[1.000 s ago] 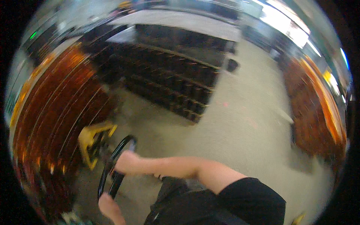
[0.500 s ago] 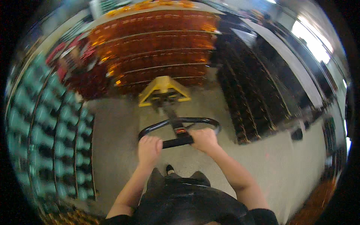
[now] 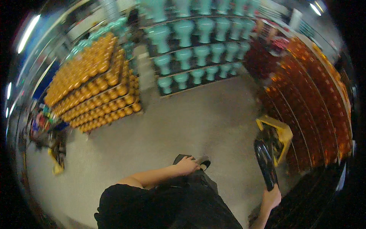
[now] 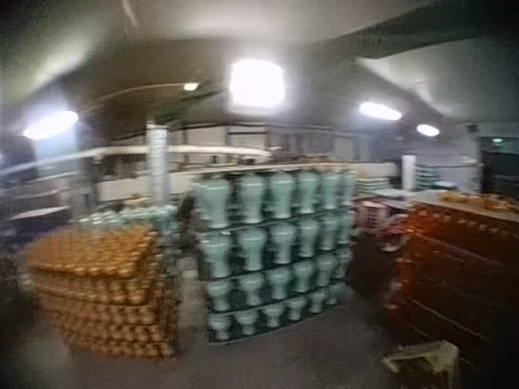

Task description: The person operates a manual pallet jack to transport a large stack of amber-colored bottles through a warehouse. They navigate the pallet jack between rows of stacked inventory, maneuvering around corners and other stored goods to reposition the load.

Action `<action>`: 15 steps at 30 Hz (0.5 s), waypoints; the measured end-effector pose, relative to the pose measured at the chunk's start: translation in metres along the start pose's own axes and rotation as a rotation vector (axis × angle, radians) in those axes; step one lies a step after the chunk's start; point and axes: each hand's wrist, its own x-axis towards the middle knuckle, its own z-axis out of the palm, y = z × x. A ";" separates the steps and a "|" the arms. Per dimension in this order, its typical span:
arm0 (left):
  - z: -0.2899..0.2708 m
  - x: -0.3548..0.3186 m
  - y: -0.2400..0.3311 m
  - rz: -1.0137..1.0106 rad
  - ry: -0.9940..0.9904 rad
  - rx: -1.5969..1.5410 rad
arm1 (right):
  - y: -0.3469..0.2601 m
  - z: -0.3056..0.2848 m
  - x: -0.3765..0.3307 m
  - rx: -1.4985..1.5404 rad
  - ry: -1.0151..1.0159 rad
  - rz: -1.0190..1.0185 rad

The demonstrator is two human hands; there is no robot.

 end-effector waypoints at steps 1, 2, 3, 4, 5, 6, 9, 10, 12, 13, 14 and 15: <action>0.011 -0.019 -0.010 -0.054 -0.063 0.058 | -0.006 -0.007 -0.006 0.013 -0.008 0.024; 0.025 -0.036 -0.020 -0.123 0.000 -0.015 | -0.011 -0.019 -0.014 0.015 -0.013 -0.014; 0.048 -0.067 -0.048 -0.189 0.045 -0.076 | -0.026 -0.020 -0.043 0.019 -0.035 -0.037; 0.060 -0.077 -0.054 -0.250 0.125 -0.159 | -0.019 -0.020 -0.041 0.026 -0.025 -0.058; 0.059 -0.090 -0.057 -0.242 0.117 -0.197 | -0.018 -0.020 -0.042 0.042 -0.024 -0.062; 0.057 -0.109 -0.066 -0.253 0.097 -0.218 | -0.032 -0.028 -0.058 0.069 -0.036 -0.114; 0.083 -0.142 -0.084 -0.306 0.167 -0.271 | -0.055 -0.048 -0.101 0.316 -0.478 -0.073; 0.083 -0.160 -0.089 -0.313 0.187 -0.359 | -0.054 -0.045 -0.113 0.371 -0.640 -0.050; 0.099 -0.172 -0.098 -0.240 0.274 -0.411 | -0.045 -0.040 -0.130 0.452 -0.966 0.000; 0.106 -0.175 -0.100 -0.176 0.361 -0.346 | -0.042 -0.043 -0.139 0.473 -1.136 0.032; 0.114 -0.179 -0.100 -0.138 0.387 -0.357 | -0.048 -0.039 -0.147 0.524 -1.264 0.077; 0.115 -0.187 -0.103 -0.114 0.357 -0.349 | -0.061 -0.035 -0.157 0.539 -1.336 0.083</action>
